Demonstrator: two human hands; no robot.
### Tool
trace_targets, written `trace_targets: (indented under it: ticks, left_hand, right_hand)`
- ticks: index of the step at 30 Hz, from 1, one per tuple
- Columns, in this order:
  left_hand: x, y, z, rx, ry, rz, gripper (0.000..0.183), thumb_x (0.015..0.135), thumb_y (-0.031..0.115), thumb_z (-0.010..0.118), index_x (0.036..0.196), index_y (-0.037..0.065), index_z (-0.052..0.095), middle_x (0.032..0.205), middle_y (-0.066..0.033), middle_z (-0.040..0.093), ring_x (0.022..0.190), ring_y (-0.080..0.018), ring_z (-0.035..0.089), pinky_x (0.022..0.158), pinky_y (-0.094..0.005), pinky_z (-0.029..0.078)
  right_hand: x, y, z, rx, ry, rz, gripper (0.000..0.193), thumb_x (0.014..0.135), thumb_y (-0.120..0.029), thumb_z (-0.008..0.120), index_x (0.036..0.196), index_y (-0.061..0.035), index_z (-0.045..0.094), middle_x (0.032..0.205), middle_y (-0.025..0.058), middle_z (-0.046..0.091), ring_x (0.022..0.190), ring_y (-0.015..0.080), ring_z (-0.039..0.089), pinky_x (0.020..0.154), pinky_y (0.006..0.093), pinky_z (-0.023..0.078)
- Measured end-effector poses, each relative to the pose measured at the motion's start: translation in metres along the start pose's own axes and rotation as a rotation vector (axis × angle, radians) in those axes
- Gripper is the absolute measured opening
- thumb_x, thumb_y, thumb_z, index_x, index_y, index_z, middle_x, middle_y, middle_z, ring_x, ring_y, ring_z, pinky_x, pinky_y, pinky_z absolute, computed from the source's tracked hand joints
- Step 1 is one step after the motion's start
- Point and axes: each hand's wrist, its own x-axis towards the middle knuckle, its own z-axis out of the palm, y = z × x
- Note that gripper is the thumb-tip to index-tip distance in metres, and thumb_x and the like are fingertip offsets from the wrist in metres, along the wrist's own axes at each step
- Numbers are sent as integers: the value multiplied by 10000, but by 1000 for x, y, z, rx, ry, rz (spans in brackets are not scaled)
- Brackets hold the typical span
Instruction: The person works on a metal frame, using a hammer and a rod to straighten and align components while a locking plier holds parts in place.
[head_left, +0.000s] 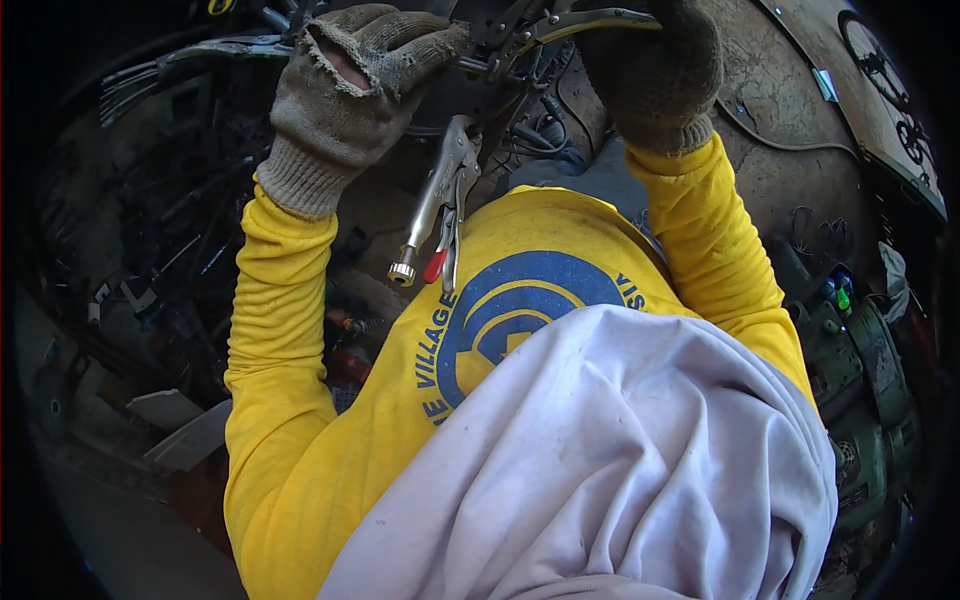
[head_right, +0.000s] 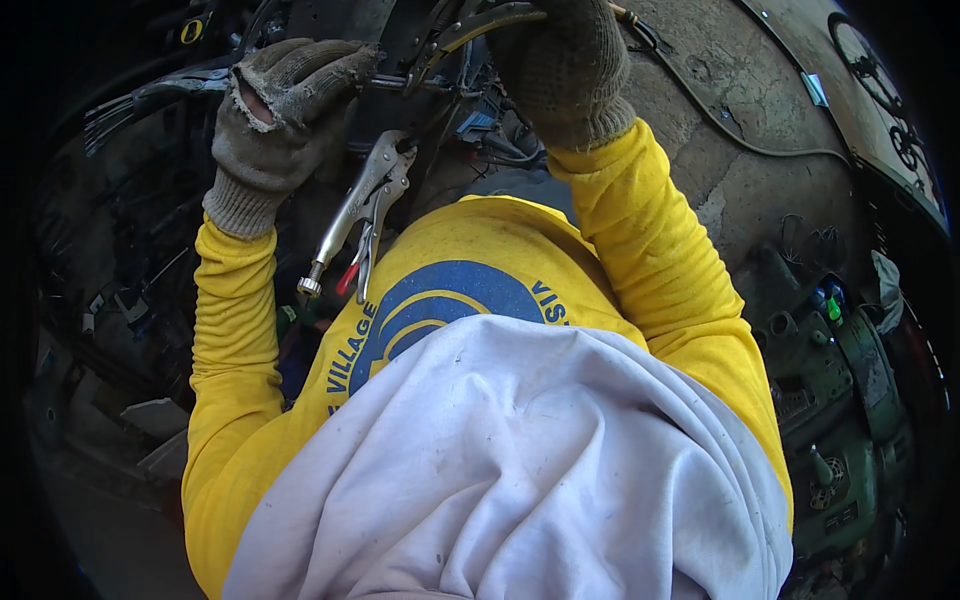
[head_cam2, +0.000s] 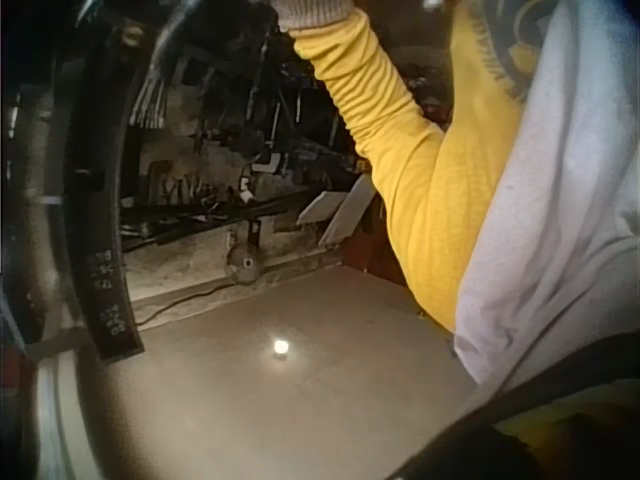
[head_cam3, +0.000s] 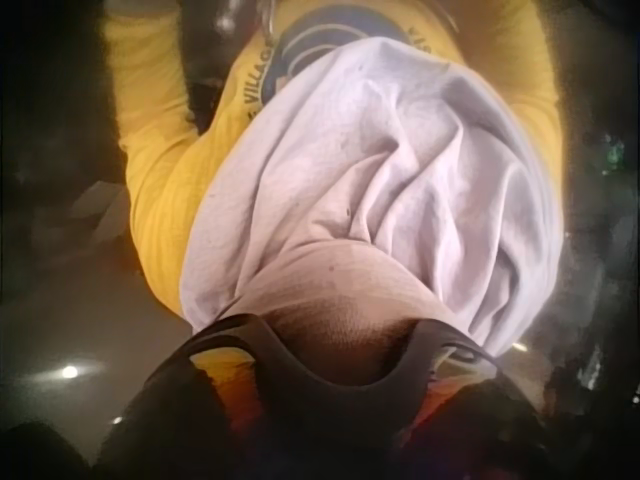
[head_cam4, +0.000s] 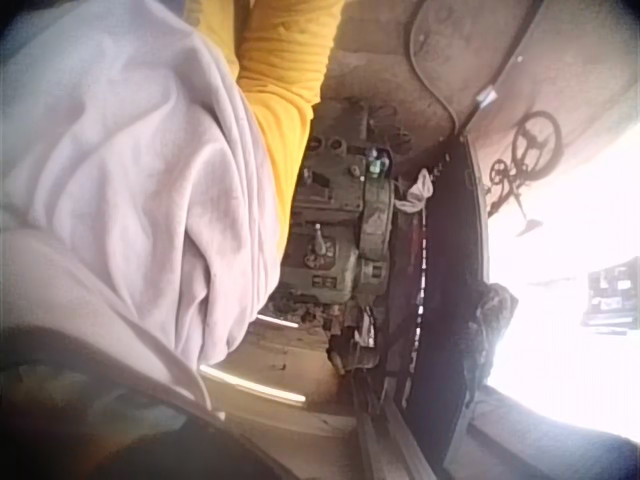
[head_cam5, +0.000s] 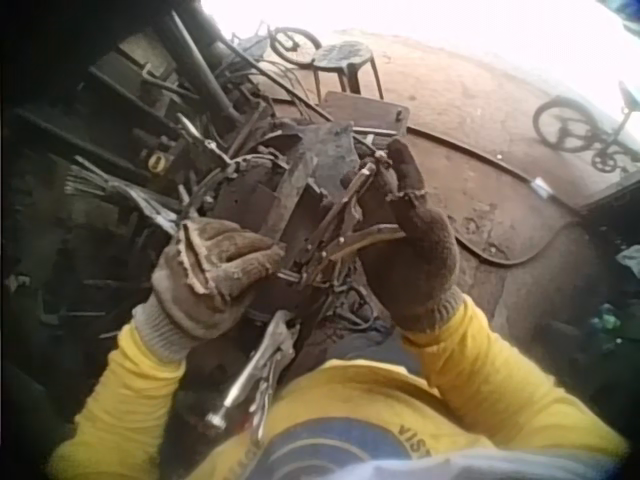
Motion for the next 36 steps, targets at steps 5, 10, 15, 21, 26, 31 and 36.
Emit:
trace_targets:
  ticks: [5,10,15,21,26,31,36]
  left_hand:
    - [13,7,4,-532,154,-210,413,852,72,733,1260,41,675,1182,-123,696,1055,-314,690,909,-380,566]
    - [44,1,-12,-318,220,-118,421,823,-32,676,1244,-24,667,1132,-188,692,1065,-333,687,893,-402,570]
    - [49,-5,-12,-346,174,-42,447,835,-21,689,1281,-19,654,1187,-188,687,1083,-319,686,922,-395,566]
    - [78,29,-28,-966,102,-474,676,854,14,738,1465,-42,455,1274,-170,649,1150,-242,648,968,-361,548]
    - [113,51,-36,-641,12,-430,739,844,10,741,1499,-38,400,1317,-167,609,1173,-232,631,973,-340,541]
    - [90,6,-6,-803,425,-197,695,845,17,732,1474,-26,440,1320,-165,601,1155,-231,636,949,-358,549]
    - [78,-9,-26,-129,275,-32,626,838,7,681,1434,-28,493,1342,-211,569,1155,-282,638,916,-406,549]
  right_hand:
    - [6,-1,-26,-48,-82,3,744,985,-357,574,1581,10,323,1560,142,459,1428,289,440,1136,441,410]
    - [29,-24,34,-99,220,-141,590,1022,-339,523,1496,5,452,1544,188,471,1366,309,500,1096,436,452]
    - [43,-48,-12,-93,-116,-239,290,1032,-317,507,1126,-96,670,1446,227,560,1188,364,615,1034,470,504]
    - [43,-53,-6,28,-288,-197,276,1022,-305,531,1116,-98,687,1421,215,580,1180,368,619,1045,488,495]
    - [34,-49,-6,-111,-241,-213,249,1021,-259,536,1123,-84,681,1407,213,584,1179,356,621,1054,477,489]
    - [24,-40,4,-345,-278,-235,225,1020,-213,542,1130,-70,675,1394,211,588,1179,345,624,1064,466,482]
    - [29,-31,21,-574,-370,-303,203,1018,-167,547,1136,-56,669,1380,209,593,1179,333,626,1073,455,476]
